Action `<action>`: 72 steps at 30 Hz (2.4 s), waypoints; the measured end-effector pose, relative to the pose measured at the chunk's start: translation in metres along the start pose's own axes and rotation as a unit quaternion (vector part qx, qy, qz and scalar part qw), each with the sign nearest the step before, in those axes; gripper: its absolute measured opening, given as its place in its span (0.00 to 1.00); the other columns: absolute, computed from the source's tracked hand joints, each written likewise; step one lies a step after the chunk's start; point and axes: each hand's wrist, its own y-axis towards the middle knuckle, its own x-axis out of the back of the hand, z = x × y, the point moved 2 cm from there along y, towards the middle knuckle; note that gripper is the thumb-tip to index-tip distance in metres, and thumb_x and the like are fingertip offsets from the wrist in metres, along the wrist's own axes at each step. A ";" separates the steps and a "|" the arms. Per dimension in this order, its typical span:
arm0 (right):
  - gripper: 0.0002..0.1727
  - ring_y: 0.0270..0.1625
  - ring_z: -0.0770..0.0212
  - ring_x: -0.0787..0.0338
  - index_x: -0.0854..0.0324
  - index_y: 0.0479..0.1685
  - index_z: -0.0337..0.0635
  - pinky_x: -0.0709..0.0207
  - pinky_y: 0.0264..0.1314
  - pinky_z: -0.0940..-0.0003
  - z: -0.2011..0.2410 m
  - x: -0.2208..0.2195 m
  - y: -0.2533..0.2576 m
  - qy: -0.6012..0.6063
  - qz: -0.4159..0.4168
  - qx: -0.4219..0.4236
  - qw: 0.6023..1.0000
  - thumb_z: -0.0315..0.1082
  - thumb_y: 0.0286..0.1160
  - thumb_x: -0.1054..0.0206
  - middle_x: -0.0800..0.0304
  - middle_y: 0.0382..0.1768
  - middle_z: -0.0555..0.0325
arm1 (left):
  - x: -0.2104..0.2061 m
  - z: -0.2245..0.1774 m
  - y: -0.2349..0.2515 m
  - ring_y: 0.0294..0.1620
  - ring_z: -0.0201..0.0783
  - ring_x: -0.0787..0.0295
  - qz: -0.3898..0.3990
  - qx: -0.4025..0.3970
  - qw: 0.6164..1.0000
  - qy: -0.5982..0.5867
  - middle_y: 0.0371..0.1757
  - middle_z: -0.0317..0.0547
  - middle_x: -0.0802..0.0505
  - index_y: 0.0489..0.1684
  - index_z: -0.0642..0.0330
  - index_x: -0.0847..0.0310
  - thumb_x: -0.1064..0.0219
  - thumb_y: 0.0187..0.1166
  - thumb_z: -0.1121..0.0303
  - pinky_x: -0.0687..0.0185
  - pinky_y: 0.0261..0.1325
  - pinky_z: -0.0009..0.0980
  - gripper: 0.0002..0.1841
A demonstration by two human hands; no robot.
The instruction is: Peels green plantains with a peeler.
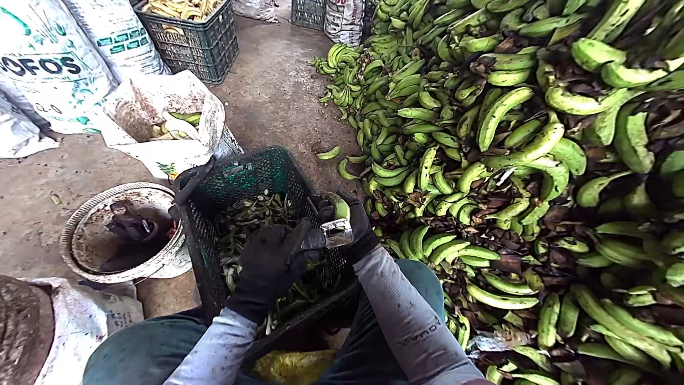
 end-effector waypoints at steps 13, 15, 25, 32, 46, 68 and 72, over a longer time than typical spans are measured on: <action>0.23 0.28 0.69 0.17 0.23 0.67 0.48 0.18 0.32 0.73 -0.021 -0.007 -0.015 -0.409 0.108 0.097 0.901 0.49 0.89 0.54 0.15 0.33 0.60 | 0.013 0.037 0.009 0.45 0.40 0.11 0.060 0.384 0.879 -0.278 0.48 0.45 0.08 0.73 0.42 0.22 0.43 0.89 0.46 0.16 0.54 0.48 0.21; 0.22 0.21 0.68 0.19 0.21 0.57 0.50 0.21 0.22 0.75 -0.015 -0.008 -0.012 -0.293 0.081 0.042 0.952 0.53 0.89 0.55 0.17 0.28 0.59 | 0.019 0.036 0.009 0.47 0.41 0.11 0.068 0.363 0.893 -0.257 0.50 0.45 0.08 0.74 0.40 0.22 0.41 0.87 0.44 0.17 0.53 0.51 0.22; 0.18 0.19 0.71 0.19 0.20 0.43 0.50 0.20 0.22 0.76 -0.001 0.003 -0.008 -0.182 0.058 0.014 0.982 0.50 0.84 0.51 0.19 0.23 0.64 | 0.002 -0.013 0.001 0.65 0.58 0.13 0.155 0.108 0.975 -0.113 0.64 0.58 0.10 0.81 0.49 0.23 0.41 0.82 0.45 0.20 0.67 0.58 0.31; 0.20 0.19 0.72 0.21 0.19 0.35 0.48 0.23 0.22 0.79 -0.019 -0.002 -0.009 -0.269 0.138 -0.024 0.953 0.48 0.84 0.52 0.20 0.20 0.64 | 0.018 0.034 0.013 0.51 0.51 0.09 0.079 0.323 0.928 -0.165 0.53 0.52 0.08 0.72 0.48 0.21 0.42 0.88 0.47 0.17 0.57 0.61 0.23; 0.18 0.27 0.74 0.16 0.18 0.42 0.50 0.19 0.31 0.78 -0.007 0.016 -0.008 -0.276 0.097 0.076 0.953 0.42 0.89 0.55 0.14 0.26 0.66 | 0.000 -0.011 -0.003 0.67 0.49 0.14 0.188 0.176 0.947 -0.193 0.66 0.53 0.11 0.79 0.53 0.23 0.40 0.80 0.36 0.21 0.72 0.54 0.36; 0.20 0.34 0.72 0.14 0.21 0.57 0.50 0.16 0.39 0.74 -0.014 0.012 -0.013 -0.317 0.113 0.039 0.941 0.47 0.93 0.58 0.13 0.35 0.64 | 0.003 0.007 -0.003 0.69 0.58 0.15 0.169 0.155 0.966 -0.119 0.68 0.59 0.12 0.80 0.52 0.23 0.40 0.84 0.44 0.24 0.73 0.59 0.31; 0.19 0.25 0.73 0.19 0.21 0.55 0.50 0.21 0.27 0.78 -0.014 0.007 -0.016 -0.414 0.069 0.075 0.905 0.46 0.93 0.57 0.18 0.28 0.65 | 0.018 0.024 0.006 0.60 0.55 0.11 0.103 0.279 0.943 -0.147 0.60 0.56 0.09 0.76 0.52 0.22 0.45 0.87 0.45 0.20 0.63 0.62 0.27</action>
